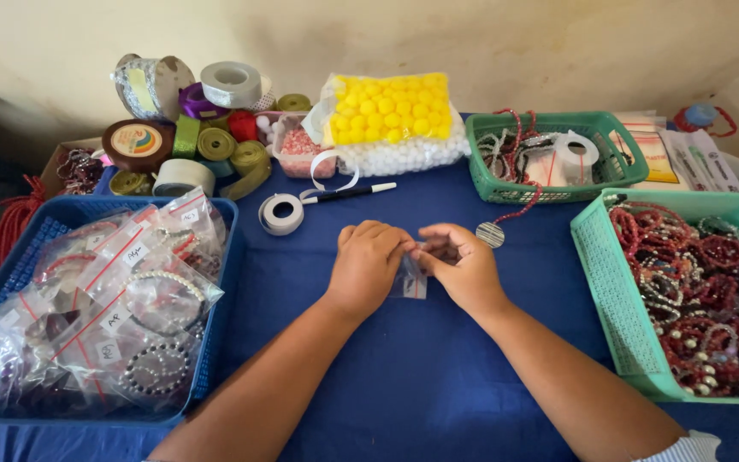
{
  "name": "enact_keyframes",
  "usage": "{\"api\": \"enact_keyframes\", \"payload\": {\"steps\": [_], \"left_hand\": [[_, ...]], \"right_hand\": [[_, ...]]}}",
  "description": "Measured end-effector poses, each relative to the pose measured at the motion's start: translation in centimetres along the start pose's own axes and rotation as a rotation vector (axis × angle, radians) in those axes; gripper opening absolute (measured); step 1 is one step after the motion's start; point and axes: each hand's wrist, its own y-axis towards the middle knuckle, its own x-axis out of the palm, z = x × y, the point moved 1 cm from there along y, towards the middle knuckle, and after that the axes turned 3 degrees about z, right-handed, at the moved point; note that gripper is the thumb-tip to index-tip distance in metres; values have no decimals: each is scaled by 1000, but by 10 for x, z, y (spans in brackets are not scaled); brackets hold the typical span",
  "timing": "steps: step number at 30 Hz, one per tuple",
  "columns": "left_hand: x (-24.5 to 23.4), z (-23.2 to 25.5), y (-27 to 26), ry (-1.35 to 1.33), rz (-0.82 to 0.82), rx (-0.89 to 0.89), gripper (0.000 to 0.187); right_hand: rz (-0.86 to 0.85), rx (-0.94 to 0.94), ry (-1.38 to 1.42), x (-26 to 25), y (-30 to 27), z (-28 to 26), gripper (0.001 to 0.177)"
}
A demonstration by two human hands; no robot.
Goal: Packaging and labeling handmade necklaces and bracelets into small plastic bags.
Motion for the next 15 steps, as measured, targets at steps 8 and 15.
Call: {"api": "enact_keyframes", "payload": {"steps": [8, 15], "left_hand": [[1, 4, 1, 98, -34, 67, 8], [1, 4, 1, 7, -16, 34, 13]], "right_hand": [[-34, -3, -43, -3, -2, -1, 10], [5, -3, 30, -3, 0, 7, 13]]}}
